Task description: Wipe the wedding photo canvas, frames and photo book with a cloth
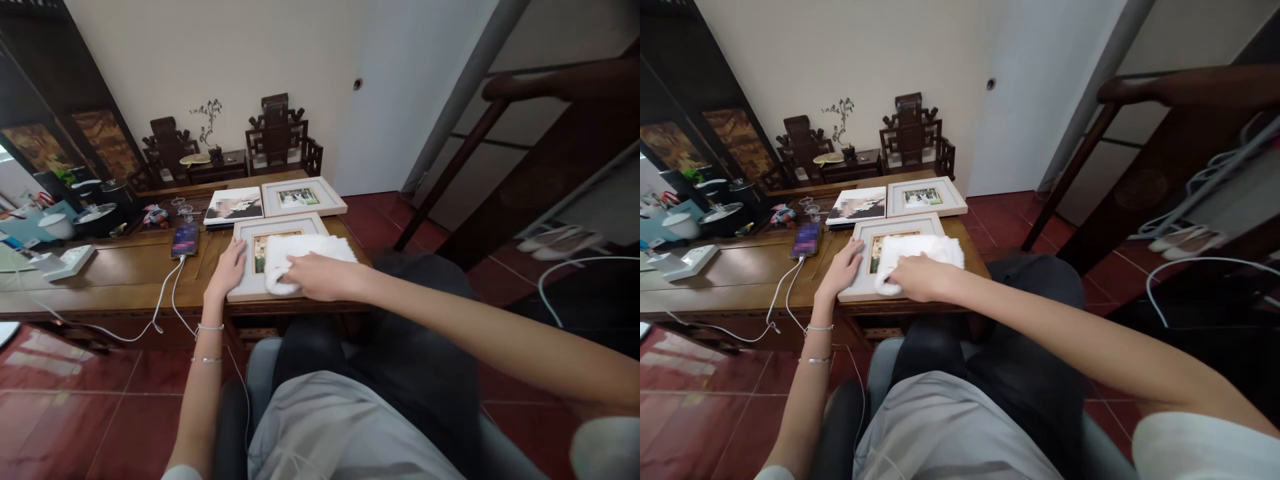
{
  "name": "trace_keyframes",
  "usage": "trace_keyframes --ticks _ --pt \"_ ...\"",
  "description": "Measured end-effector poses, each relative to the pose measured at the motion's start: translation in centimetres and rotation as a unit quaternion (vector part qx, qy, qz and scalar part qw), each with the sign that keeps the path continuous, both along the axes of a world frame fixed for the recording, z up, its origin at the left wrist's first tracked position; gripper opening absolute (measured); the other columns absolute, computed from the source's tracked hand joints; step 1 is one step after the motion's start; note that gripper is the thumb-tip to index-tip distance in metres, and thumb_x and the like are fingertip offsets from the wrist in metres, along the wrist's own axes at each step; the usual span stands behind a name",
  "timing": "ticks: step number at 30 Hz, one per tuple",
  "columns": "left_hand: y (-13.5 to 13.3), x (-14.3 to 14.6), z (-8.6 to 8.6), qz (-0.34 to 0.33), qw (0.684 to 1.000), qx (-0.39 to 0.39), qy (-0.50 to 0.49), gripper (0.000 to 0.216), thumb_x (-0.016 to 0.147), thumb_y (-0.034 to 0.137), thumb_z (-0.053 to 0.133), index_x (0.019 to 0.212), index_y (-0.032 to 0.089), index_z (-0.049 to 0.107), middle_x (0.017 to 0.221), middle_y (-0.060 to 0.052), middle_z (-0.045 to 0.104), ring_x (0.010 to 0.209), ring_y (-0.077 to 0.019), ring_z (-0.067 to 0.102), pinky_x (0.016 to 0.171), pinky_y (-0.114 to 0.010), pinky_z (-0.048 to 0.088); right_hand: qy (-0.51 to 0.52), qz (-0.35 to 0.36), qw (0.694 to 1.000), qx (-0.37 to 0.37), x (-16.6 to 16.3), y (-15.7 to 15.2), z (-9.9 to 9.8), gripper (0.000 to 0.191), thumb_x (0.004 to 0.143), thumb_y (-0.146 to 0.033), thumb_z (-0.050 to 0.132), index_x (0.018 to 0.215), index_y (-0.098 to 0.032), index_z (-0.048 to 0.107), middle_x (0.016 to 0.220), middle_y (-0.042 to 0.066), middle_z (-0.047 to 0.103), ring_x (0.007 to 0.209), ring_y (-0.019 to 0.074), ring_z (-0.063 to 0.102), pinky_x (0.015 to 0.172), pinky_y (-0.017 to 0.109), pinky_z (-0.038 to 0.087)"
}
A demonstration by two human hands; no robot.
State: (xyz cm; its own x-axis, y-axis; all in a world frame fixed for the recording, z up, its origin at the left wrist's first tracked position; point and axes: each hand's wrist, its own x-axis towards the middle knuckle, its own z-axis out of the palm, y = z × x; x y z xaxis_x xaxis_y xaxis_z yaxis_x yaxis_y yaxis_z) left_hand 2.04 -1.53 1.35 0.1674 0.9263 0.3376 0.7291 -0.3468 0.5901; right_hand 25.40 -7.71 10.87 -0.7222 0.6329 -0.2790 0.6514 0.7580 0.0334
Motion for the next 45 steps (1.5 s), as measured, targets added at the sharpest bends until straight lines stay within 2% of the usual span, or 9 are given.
trace_keyframes --ticks 6,13,16,23,26,32,35,38,45 --pt "0.6 -0.1 -0.6 0.005 1.000 0.023 0.008 0.052 0.084 0.006 0.042 0.132 0.012 0.061 0.147 -0.010 0.054 0.146 -0.0234 0.036 0.124 -0.042 0.026 -0.019 -0.050 0.999 0.007 3.0 0.6 0.4 0.039 0.086 -0.007 0.045 0.111 -0.017 0.074 0.113 0.018 0.069 0.095 0.0282 0.070 0.078 0.034 0.046" --pt "0.0 0.2 0.2 0.006 1.000 0.031 0.000 0.056 0.083 0.004 0.039 0.132 0.017 0.062 0.142 -0.005 0.060 0.145 -0.0222 0.037 0.122 -0.041 0.031 0.041 0.032 0.998 0.019 -3.3 0.9 -0.4 0.039 0.088 -0.008 0.047 0.117 -0.017 0.072 0.107 0.019 0.071 0.103 0.0301 0.068 0.076 0.032 0.047" --pt "0.0 0.2 0.3 -0.003 1.000 0.025 -0.005 0.057 0.082 0.005 0.039 0.133 0.019 0.061 0.142 -0.004 0.059 0.146 -0.0225 0.036 0.121 -0.043 0.031 0.073 0.042 0.996 0.033 -3.8 1.1 -1.0 0.038 0.089 -0.008 0.047 0.116 -0.017 0.072 0.112 0.020 0.069 0.105 0.0298 0.067 0.079 0.033 0.048" --pt "0.0 0.0 0.1 0.006 1.000 0.021 -0.003 0.049 0.086 0.008 0.039 0.128 0.015 0.064 0.141 -0.008 0.060 0.146 -0.0223 0.036 0.122 -0.041 0.030 0.027 -0.049 0.998 0.008 3.2 1.1 0.0 0.046 0.083 -0.007 0.049 0.119 -0.022 0.073 0.112 0.017 0.070 0.099 0.0310 0.068 0.078 0.034 0.046" --pt "0.1 0.1 -0.1 0.006 1.000 0.023 -0.003 0.049 0.086 0.007 0.038 0.127 0.014 0.064 0.140 -0.009 0.061 0.146 -0.0227 0.037 0.122 -0.041 0.031 0.055 -0.049 0.997 -0.007 4.7 1.0 0.6 0.053 0.080 -0.002 0.046 0.122 -0.022 0.071 0.108 0.015 0.072 0.098 0.0284 0.068 0.078 0.031 0.046" --pt "0.1 0.2 -0.1 0.006 1.000 0.029 0.005 0.052 0.085 0.005 0.038 0.127 0.019 0.065 0.138 -0.003 0.063 0.146 -0.0213 0.037 0.122 -0.042 0.030 0.125 0.079 0.988 0.039 -0.5 0.1 -1.7 0.049 0.083 -0.002 0.046 0.125 -0.016 0.066 0.124 0.020 0.066 0.117 0.0295 0.060 0.095 0.037 0.043" --pt "0.1 0.2 0.1 -0.017 1.000 0.024 0.003 0.055 0.084 0.005 0.038 0.130 0.023 0.064 0.140 0.000 0.061 0.147 -0.0216 0.034 0.122 -0.043 0.030 0.121 0.087 0.987 0.060 -2.8 0.2 -2.4 0.045 0.085 -0.002 0.046 0.124 -0.011 0.065 0.125 0.023 0.064 0.120 0.0305 0.059 0.097 0.039 0.042" --pt "0.2 0.1 0.1 -0.021 1.000 0.019 0.006 0.055 0.084 0.006 0.038 0.130 0.022 0.064 0.141 -0.001 0.061 0.148 -0.0220 0.033 0.122 -0.043 0.029 0.098 0.060 0.993 0.022 -2.2 0.3 -1.7 0.044 0.087 -0.003 0.045 0.123 -0.015 0.067 0.121 0.020 0.067 0.110 0.0285 0.065 0.088 0.033 0.045" --pt "0.3 0.1 -0.3 -0.002 1.000 0.015 0.000 0.050 0.084 0.008 0.040 0.127 0.014 0.065 0.139 -0.008 0.062 0.146 -0.0233 0.037 0.123 -0.041 0.029 -0.004 -0.031 0.999 -0.009 3.0 0.0 1.1 0.040 0.085 -0.006 0.047 0.112 -0.019 0.074 0.099 0.015 0.073 0.091 0.0269 0.069 0.070 0.031 0.042"
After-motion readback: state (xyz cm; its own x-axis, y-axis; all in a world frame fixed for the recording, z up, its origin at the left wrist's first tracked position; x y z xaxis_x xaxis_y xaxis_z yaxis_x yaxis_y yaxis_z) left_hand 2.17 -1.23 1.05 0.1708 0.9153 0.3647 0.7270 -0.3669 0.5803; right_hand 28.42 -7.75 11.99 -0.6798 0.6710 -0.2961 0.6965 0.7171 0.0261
